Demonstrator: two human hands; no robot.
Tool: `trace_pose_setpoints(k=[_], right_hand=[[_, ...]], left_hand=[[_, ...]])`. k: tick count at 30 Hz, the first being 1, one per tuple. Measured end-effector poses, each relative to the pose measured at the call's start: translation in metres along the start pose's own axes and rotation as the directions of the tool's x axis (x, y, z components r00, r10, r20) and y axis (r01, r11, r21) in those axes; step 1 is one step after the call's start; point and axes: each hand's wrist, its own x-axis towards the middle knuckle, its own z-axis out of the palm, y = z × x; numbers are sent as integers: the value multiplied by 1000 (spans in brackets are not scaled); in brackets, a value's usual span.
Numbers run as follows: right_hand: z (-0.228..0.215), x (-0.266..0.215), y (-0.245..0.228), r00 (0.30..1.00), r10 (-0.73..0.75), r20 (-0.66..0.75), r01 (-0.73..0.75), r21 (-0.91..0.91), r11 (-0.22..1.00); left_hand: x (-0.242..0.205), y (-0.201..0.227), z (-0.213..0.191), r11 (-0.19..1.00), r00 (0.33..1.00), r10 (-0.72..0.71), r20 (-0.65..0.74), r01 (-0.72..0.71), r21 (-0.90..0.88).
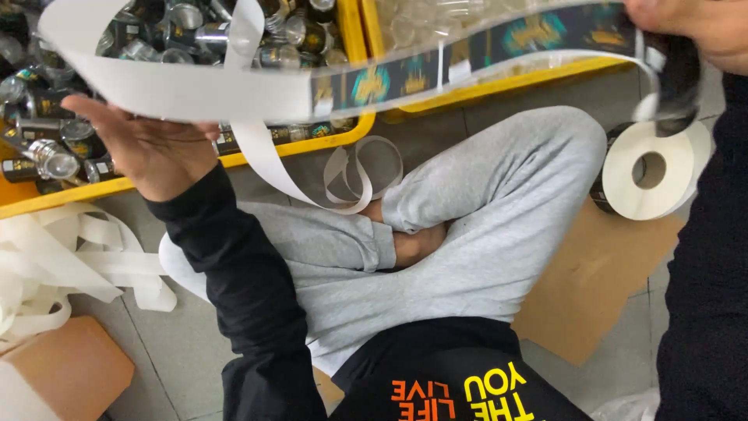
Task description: The person sits on the floor and applies adhesive labels to small clear plastic jars. They peel individual labels from a continuous roll, wrap them around the jars, and smooth them down by hand. The labeled jars are placed into a yellow bin, while the person continues to handle the label roll and jars.
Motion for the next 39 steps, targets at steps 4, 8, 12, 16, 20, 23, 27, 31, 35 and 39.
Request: trace_pose_setpoints(k=[4,8,12,16,20,23,27,31,35,39], right_hand=[[23,-11,-34,991,50,-123,-64,-113,992],[45,-36,-137,894,-415,-167,367,-259,894],[62,-32,-151,775,-613,-155,595,-148,790],[90,-29,-146,597,-760,-256,696,-307,649],[116,-29,-156,417,-876,-240,648,-597,472],[133,-35,-159,398,-893,-208,574,-703,420],[140,-39,-153,392,-904,-172,495,-789,365],[131,-37,-130,512,-814,-274,478,-697,534],[99,-47,-86,753,-559,-347,184,-705,685],[89,-77,-16,937,-146,-316,-148,-742,654]], left_hand=[[2,20,52,712,930,-101,-353,316,627],[-12,23,36,30,993,117,16,-20,999],[-12,39,73,-336,889,382,252,-121,934],[-25,46,130,-165,860,349,373,-336,927],[-30,16,189,45,796,-46,603,-601,798],[-21,7,220,6,680,-170,714,-723,690],[-10,-2,234,19,596,-149,789,-796,605],[-14,-2,228,-59,628,-56,776,-778,625],[-19,-5,197,-255,674,217,706,-659,708],[-19,-9,174,-331,637,358,682,-596,731]])
